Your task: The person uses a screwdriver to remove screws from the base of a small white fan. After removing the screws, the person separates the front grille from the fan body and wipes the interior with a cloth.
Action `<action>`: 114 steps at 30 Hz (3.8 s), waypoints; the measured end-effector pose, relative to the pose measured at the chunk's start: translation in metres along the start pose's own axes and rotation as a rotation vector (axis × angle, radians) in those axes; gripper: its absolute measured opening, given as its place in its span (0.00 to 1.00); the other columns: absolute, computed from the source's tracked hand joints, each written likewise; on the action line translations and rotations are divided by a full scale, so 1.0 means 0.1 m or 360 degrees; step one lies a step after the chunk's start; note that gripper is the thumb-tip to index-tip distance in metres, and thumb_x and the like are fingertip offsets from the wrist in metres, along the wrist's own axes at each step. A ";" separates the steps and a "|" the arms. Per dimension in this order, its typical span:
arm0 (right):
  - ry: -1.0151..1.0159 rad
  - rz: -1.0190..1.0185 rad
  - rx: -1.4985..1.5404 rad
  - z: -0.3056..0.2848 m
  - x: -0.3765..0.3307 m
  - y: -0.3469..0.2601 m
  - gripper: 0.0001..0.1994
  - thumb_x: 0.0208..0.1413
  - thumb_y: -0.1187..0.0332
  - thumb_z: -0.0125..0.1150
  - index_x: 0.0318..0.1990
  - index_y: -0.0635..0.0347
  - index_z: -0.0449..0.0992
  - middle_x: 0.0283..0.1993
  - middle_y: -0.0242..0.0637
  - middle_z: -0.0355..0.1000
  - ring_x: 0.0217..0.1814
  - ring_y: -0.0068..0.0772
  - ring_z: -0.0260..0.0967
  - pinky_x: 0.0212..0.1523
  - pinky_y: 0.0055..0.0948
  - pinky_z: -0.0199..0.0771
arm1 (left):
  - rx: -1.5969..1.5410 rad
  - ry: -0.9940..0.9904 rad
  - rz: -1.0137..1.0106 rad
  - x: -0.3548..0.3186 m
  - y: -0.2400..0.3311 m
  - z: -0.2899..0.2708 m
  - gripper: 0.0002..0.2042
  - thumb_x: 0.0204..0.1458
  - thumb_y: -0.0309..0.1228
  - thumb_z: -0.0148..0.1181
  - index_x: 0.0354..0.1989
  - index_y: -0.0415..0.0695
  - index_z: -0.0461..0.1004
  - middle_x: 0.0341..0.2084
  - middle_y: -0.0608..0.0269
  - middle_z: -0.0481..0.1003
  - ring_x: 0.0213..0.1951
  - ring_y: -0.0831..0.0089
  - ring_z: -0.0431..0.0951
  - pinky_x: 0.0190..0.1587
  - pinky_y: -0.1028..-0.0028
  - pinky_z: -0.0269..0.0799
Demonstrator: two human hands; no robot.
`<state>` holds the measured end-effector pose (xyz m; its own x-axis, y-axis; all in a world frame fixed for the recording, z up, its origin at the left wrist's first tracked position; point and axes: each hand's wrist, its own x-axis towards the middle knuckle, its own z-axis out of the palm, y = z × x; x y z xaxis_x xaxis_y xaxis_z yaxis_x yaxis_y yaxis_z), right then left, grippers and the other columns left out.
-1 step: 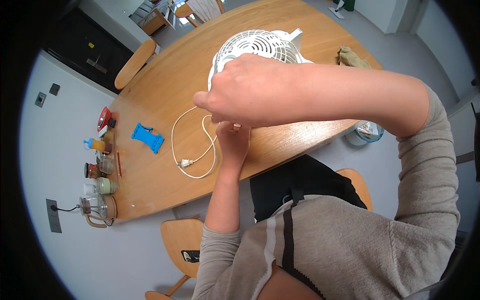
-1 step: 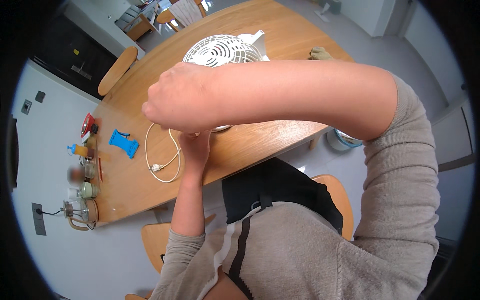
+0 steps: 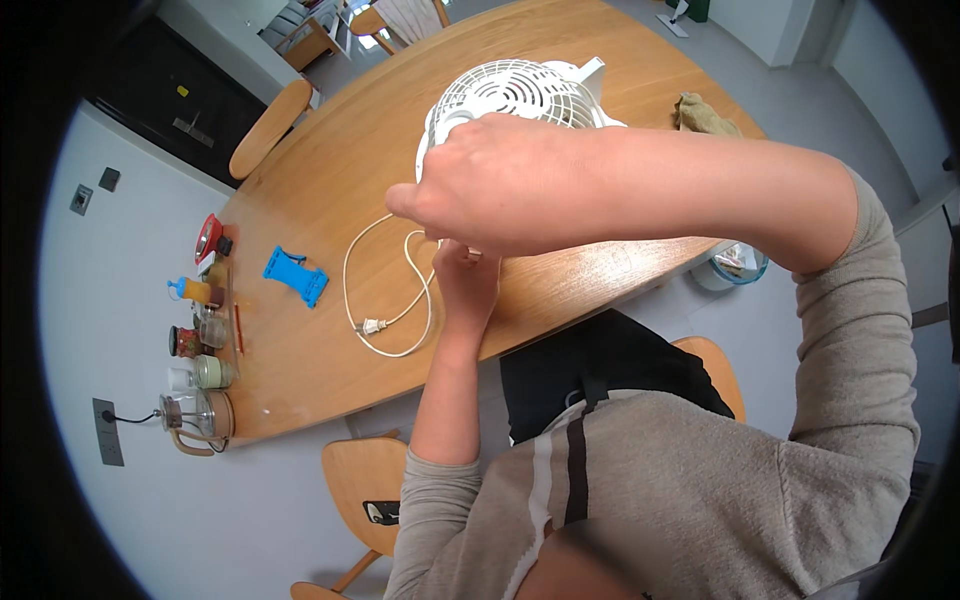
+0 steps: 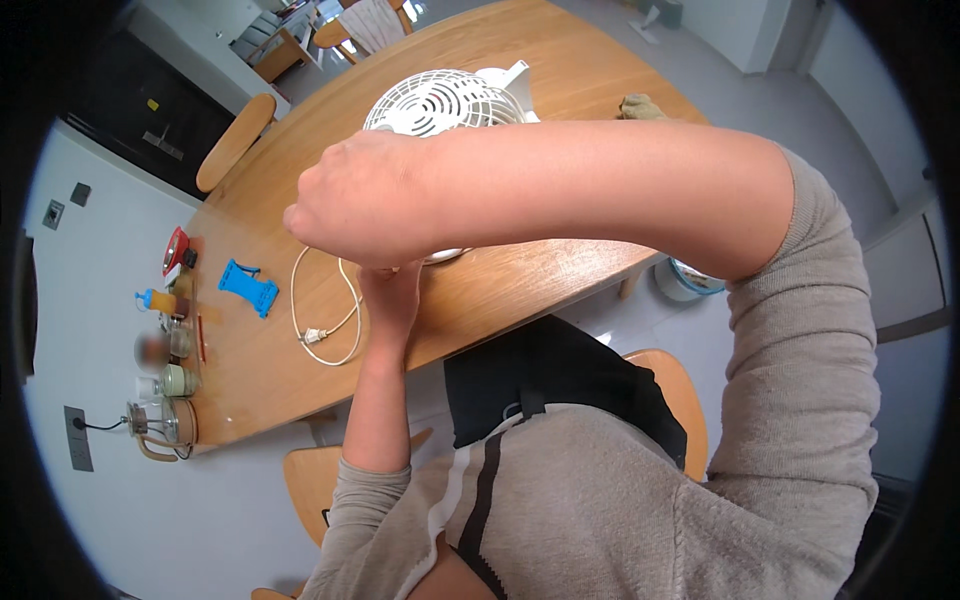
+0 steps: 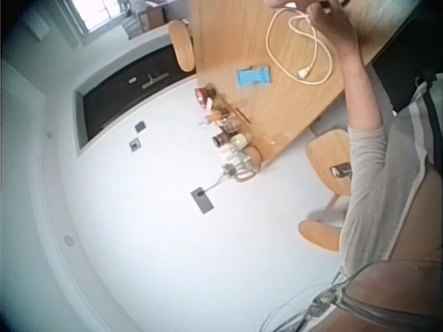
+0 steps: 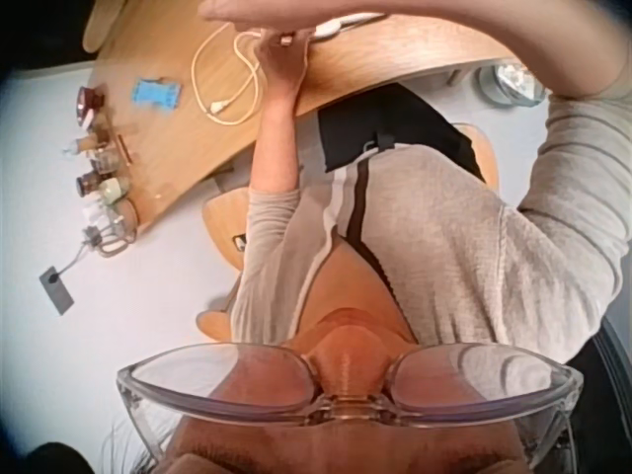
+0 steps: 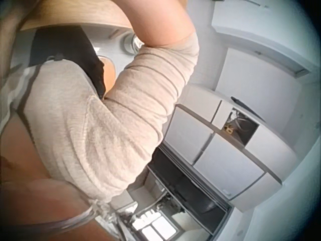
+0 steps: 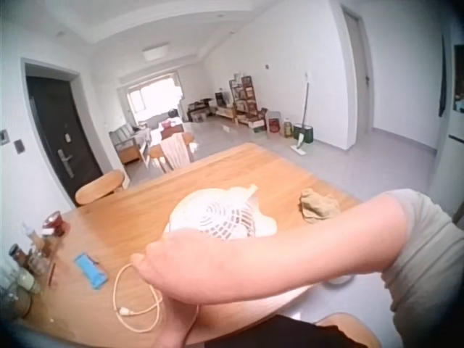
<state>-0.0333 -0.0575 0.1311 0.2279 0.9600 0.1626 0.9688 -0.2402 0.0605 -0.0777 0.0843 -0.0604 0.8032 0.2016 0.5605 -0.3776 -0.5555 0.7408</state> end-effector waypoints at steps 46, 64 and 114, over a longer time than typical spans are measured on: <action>0.0030 0.0079 0.0086 0.03 -0.05 0.02 0.12 0.46 0.67 0.71 0.37 0.65 0.81 0.33 0.49 0.78 0.39 0.47 0.80 0.37 0.41 0.82 | 0.0017 -0.0301 -0.0151 -0.03 -0.10 -0.08 0.03 0.55 0.20 0.59 0.37 0.36 0.76 0.27 0.59 0.80 0.31 0.72 0.79 0.32 0.72 0.71; -0.0052 -0.0023 0.0008 0.10 -0.14 0.10 0.14 0.50 0.65 0.67 0.43 0.60 0.78 0.35 0.46 0.76 0.41 0.45 0.79 0.38 0.40 0.81 | -0.0124 -0.0169 -0.0065 0.01 0.00 -0.03 0.02 0.54 0.18 0.59 0.33 0.35 0.77 0.28 0.60 0.79 0.31 0.73 0.78 0.33 0.74 0.71; 0.1610 0.1522 0.2215 1.69 -1.39 0.00 0.05 0.64 0.69 0.55 0.40 0.59 0.74 0.32 0.30 0.75 0.25 0.12 0.62 0.26 0.16 0.66 | -0.0243 -0.0086 -0.0418 -0.18 -0.27 0.03 0.06 0.56 0.19 0.61 0.39 0.36 0.69 0.34 0.64 0.71 0.35 0.79 0.74 0.37 0.81 0.72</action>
<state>-0.0486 -0.1662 -0.0582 0.9923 0.0654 0.1047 0.0895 0.2025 -0.9752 -0.0806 0.0937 -0.0915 0.9041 0.2770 0.3253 -0.2155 -0.3616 0.9071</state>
